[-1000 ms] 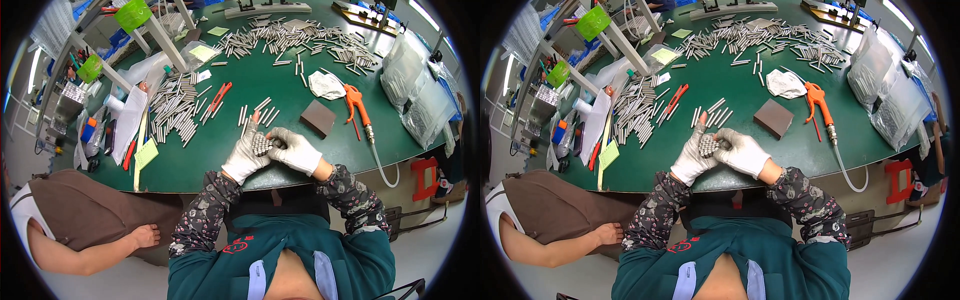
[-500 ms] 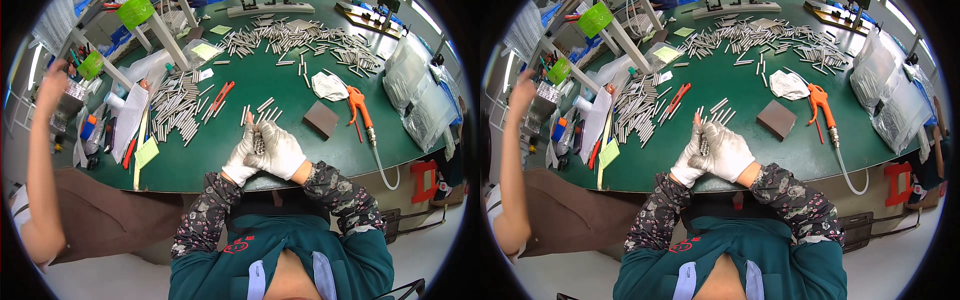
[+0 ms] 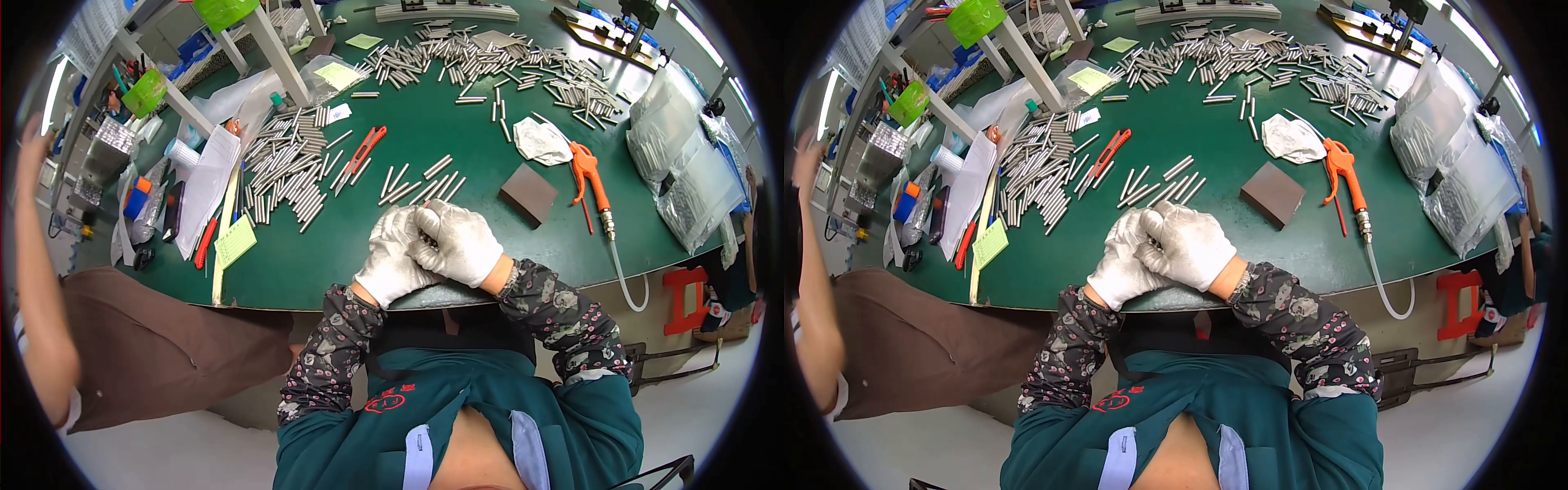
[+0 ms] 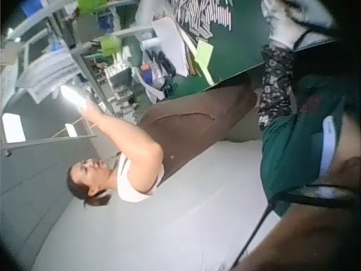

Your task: Sanding the ends of small cylindrical metal tubes against a sanding block in a bundle.

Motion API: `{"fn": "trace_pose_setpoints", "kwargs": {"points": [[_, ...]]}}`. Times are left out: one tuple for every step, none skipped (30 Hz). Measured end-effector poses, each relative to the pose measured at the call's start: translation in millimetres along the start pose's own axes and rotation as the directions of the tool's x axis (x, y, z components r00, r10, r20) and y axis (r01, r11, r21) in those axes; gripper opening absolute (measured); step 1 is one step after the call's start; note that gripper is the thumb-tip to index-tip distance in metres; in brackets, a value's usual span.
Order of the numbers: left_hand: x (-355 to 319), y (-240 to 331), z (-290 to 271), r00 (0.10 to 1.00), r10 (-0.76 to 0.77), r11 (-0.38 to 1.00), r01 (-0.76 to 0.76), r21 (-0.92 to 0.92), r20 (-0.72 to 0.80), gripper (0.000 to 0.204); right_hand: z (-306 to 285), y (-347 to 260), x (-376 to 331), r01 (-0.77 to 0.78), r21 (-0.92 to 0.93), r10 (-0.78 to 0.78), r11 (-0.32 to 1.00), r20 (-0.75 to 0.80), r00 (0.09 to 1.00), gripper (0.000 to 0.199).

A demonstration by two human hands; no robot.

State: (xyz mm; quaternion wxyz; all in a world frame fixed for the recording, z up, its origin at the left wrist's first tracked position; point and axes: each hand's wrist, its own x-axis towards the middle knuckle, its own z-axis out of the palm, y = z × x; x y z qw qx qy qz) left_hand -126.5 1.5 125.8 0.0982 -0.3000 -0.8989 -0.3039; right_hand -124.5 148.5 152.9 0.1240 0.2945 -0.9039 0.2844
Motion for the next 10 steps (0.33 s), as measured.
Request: {"fn": "trace_pose_setpoints", "kwargs": {"points": [[-1,-2,2,1.0,0.003,1.0,-0.003,0.001,-0.003,0.075,0,-1,0,0.006,-0.035,-0.006,0.999,0.015,1.0,0.027],[-2,-5,4,1.0,0.001,1.0,-0.001,-0.002,-0.004,0.075,1,-1,1,0.007,-0.036,-0.006,0.999,0.018,1.0,0.027],[-3,-8,8,1.0,0.01,0.999,-0.01,0.031,0.001,0.076,2,-2,1,0.066,-0.09,-0.069,0.994,-0.027,0.997,0.024],[-3,-10,9,1.0,0.021,0.998,-0.021,0.064,0.006,0.076,2,-2,1,0.122,-0.148,-0.133,0.981,-0.068,0.989,0.022],[-4,-10,10,1.0,0.021,0.998,-0.021,0.061,0.005,0.076,3,-1,0,0.121,-0.15,-0.132,0.981,-0.066,0.989,0.022],[-4,-9,10,0.999,0.044,0.993,-0.042,0.11,-0.022,0.077,4,-1,0,0.126,-0.16,-0.138,0.979,-0.062,0.989,0.022],[-4,-8,10,0.996,0.07,0.985,-0.061,0.16,-0.048,0.079,5,0,-1,0.132,-0.17,-0.144,0.977,-0.06,0.988,0.022],[-4,-9,11,0.996,0.071,0.985,-0.062,0.158,-0.049,0.079,6,0,-1,0.131,-0.172,-0.143,0.976,-0.059,0.988,0.022],[-4,-11,12,0.997,0.062,0.992,-0.057,0.112,-0.039,0.08,7,1,-2,0.149,-0.183,-0.162,0.972,-0.057,0.985,0.023],[-4,-14,13,0.998,0.052,0.997,-0.05,0.065,-0.029,0.082,8,2,-3,0.167,-0.192,-0.18,0.967,-0.054,0.982,0.024]]}}
